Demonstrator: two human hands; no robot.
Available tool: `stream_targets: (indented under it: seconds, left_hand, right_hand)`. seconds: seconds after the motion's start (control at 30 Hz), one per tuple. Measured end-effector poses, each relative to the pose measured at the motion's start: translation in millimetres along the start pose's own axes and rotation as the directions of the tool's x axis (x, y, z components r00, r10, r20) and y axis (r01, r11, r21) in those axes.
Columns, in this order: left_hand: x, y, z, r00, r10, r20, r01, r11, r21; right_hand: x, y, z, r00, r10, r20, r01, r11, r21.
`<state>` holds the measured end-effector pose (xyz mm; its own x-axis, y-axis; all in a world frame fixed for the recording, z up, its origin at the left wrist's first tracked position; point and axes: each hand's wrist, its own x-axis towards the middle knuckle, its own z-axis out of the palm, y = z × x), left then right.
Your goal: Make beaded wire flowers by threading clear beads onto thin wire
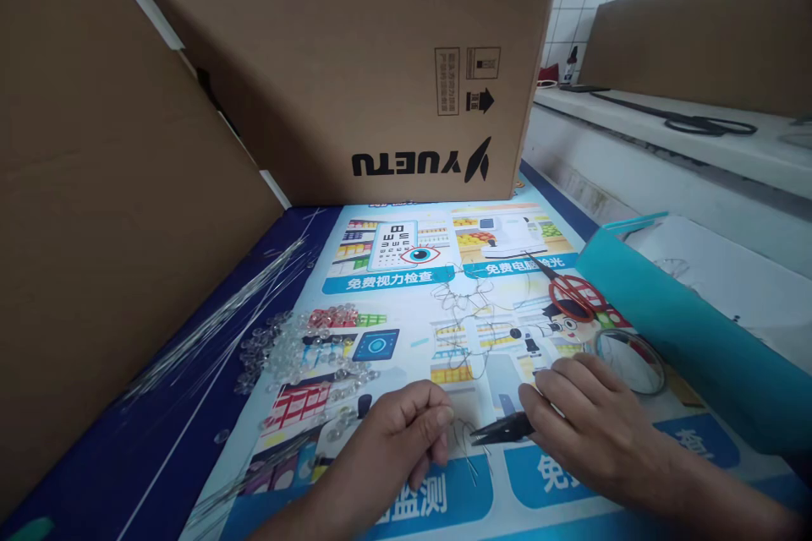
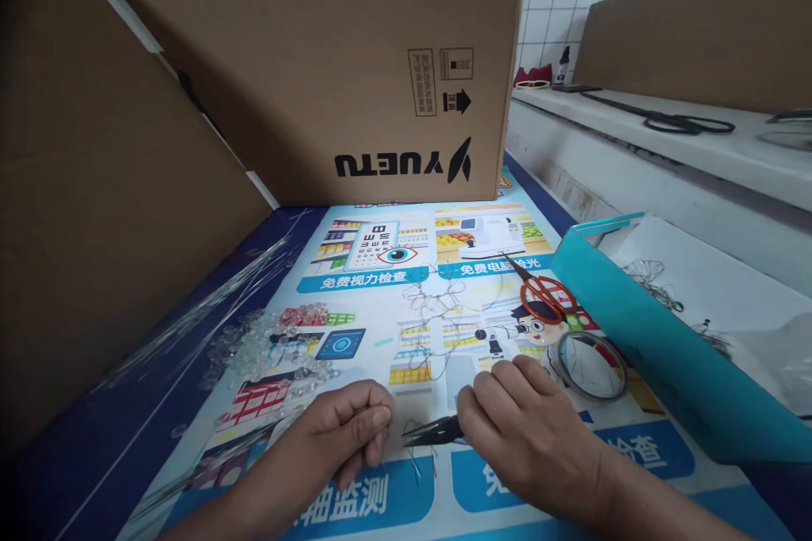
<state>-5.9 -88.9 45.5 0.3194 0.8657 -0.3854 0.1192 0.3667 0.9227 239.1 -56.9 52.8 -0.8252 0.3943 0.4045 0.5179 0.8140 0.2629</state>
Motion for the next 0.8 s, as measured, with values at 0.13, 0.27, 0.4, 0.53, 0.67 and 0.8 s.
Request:
stream_targets:
  seconds: [0.13,0.27,0.4,0.53,0.67,0.8]
  left_hand:
    - [-0.1,0.9,1.2,1.000,-0.020,0.011,0.020,1.000,0.003]
    - [-0.5,2.2,1.7,0.999,-0.038,0.023,0.038,0.999,-0.004]
    - [-1.2,3.5,1.9,0.998,-0.063,0.032,0.063,0.998,-0.021]
    - [0.3,2.2,1.2,0.996,-0.078,0.039,0.080,0.996,-0.044]
    - [1.1,1.3,1.3,0.992,-0.116,0.052,0.120,0.991,-0.067]
    - [-0.5,3.5,3.1,0.991,-0.120,0.053,0.124,0.990,-0.072]
  right_hand:
    - [2.3,-0.7,-3.2,0.999,-0.023,-0.047,0.023,1.000,0.005]
    - [4.9,-1.7,-5.7,0.998,-0.039,-0.052,0.039,0.999,-0.003]
    - [7.0,-2.7,-6.9,0.996,-0.040,-0.076,0.040,0.999,-0.012]
    - [7.6,-3.0,-8.2,0.996,-0.048,-0.078,0.046,0.999,-0.021]
    - [6.7,-3.1,-9.3,0.996,-0.054,-0.067,0.054,0.999,-0.010]
    - [6.5,-3.3,-8.9,0.997,-0.051,-0.064,0.050,0.999,-0.005]
